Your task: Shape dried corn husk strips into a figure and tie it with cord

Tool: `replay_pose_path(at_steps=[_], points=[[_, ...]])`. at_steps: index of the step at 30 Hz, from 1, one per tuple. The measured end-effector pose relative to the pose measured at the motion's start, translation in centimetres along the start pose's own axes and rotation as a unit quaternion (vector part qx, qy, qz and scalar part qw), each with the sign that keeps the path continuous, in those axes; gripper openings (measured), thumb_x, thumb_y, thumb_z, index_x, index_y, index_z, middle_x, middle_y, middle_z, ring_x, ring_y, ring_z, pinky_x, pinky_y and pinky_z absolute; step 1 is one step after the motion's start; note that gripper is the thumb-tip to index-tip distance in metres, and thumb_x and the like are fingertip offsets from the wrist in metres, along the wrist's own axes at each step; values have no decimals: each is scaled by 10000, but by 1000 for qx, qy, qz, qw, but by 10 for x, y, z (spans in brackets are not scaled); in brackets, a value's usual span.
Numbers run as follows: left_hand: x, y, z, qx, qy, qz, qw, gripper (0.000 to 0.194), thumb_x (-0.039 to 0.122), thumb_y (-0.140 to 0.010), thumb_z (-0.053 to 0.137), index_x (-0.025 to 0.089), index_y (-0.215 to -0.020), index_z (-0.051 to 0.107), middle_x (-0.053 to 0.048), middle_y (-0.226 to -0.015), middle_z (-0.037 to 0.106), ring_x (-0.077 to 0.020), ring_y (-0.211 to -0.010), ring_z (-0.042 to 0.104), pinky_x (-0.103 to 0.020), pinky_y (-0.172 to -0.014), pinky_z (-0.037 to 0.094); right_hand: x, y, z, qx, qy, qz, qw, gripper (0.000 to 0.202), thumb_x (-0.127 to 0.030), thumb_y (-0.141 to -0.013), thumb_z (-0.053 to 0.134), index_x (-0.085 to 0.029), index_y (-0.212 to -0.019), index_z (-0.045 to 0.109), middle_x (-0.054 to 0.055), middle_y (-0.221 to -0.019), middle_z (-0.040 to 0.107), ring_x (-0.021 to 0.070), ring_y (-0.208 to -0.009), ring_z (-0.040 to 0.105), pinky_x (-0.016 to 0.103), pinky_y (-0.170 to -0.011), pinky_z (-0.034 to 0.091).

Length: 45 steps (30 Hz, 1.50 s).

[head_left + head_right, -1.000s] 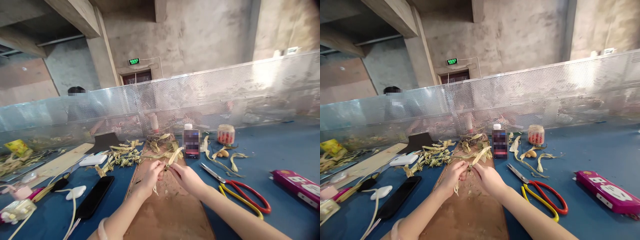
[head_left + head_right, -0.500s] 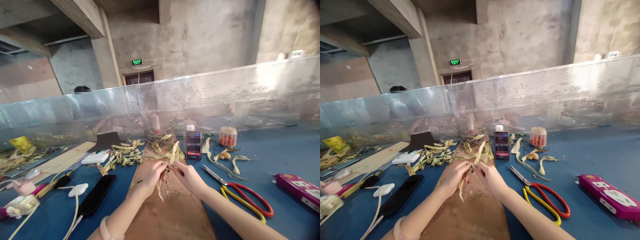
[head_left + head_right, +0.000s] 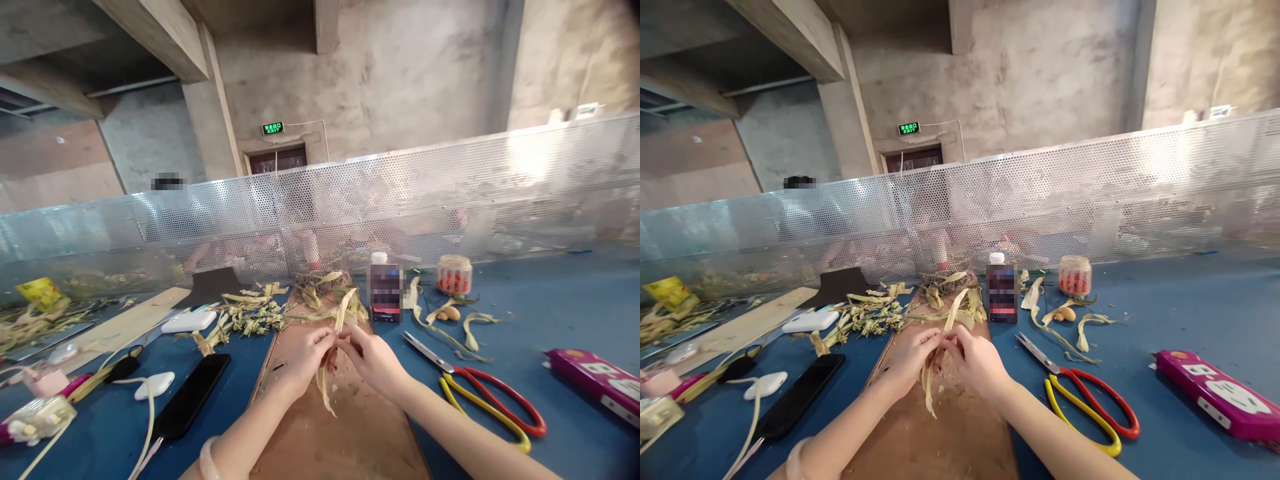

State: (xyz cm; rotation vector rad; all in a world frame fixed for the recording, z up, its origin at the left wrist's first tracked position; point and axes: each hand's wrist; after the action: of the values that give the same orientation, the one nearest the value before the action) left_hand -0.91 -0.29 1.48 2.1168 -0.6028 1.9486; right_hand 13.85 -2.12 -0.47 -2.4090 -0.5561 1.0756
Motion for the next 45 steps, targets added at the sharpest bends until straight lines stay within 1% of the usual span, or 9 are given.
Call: replay_pose_path(at_steps=[4, 7, 10, 15, 22, 27, 35, 39, 45], points=[[3, 2, 1, -11, -13, 0, 1000, 268, 422, -781, 491, 174, -709, 563, 47, -518, 426, -90, -470, 388, -208, -475, 321, 0, -6, -3, 12, -199, 74, 977, 329, -454, -859, 379, -174, -767, 526, -22, -601, 502, 112, -529, 446, 215, -505, 339], [5, 4, 3, -32, -30, -6, 999, 262, 402, -789, 476, 167, -749, 585, 43, -514, 433, -93, -480, 398, -209, -487, 330, 4, -10, -5, 6, -262, 90, 961, 338, -461, -813, 453, -163, -663, 511, -42, -562, 442, 101, -527, 401, 217, -511, 323], [5, 5, 4, -45, -26, -10, 999, 235, 377, -775, 500, 161, -759, 590, 47, -512, 431, -86, -475, 393, -204, -487, 336, 7, -12, -6, 27, -252, 99, 962, 320, -423, -773, 519, -155, -596, 513, -40, -545, 450, 103, -534, 400, 222, -528, 318], [2, 3, 3, -63, -19, -10, 998, 237, 379, -775, 523, 159, -693, 554, 47, -500, 455, -77, -462, 394, -198, -477, 315, 3, -10, -7, 72, -214, 95, 970, 321, -386, -783, 502, -168, -549, 470, -45, -525, 428, 107, -533, 385, 224, -535, 309], [2, 3, 4, -52, -22, -15, 998, 277, 406, -766, 540, 158, -643, 536, 46, -484, 461, -78, -445, 402, -206, -471, 330, -2, -6, -5, 109, -194, 100, 970, 292, -358, -796, 491, -163, -580, 517, -22, -558, 475, 126, -572, 426, 230, -553, 326], [8, 8, 6, -75, -14, -31, 997, 282, 436, -772, 518, 173, -674, 549, 32, -487, 524, -97, -431, 458, -222, -466, 344, -3, -4, -4, 132, -171, 91, 972, 296, -365, -813, 483, -166, -598, 524, -17, -570, 476, 130, -572, 425, 230, -549, 332], [8, 9, 5, -70, -30, -32, 997, 345, 492, -766, 497, 174, -794, 628, -33, -576, 647, -197, -590, 619, -264, -523, 417, -9, 0, -6, 101, -228, 62, 967, 297, -383, -838, 459, -178, -624, 477, -31, -563, 451, 117, -554, 404, 217, -539, 334], [7, 8, 4, -75, -29, -23, 996, 353, 483, -770, 504, 171, -857, 642, -45, -656, 673, -198, -631, 634, -284, -575, 453, -7, -1, -5, 92, -257, 64, 960, 318, -418, -836, 457, -175, -631, 473, -36, -567, 437, 109, -539, 390, 212, -520, 328], [6, 7, 2, -73, -40, -25, 996, 332, 471, -756, 539, 158, -821, 631, -59, -710, 681, -201, -702, 646, -282, -618, 453, -6, -2, -5, 101, -232, 58, 966, 340, -442, -831, 451, -174, -624, 481, -33, -561, 429, 112, -541, 387, 215, -522, 333]])
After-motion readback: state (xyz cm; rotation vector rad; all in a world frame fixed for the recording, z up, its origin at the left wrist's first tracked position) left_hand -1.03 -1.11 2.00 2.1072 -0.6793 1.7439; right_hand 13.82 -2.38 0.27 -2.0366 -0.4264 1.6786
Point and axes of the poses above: each hand's wrist, its own y-axis away from the middle knuckle, its own z-axis out of the palm, x = y × z
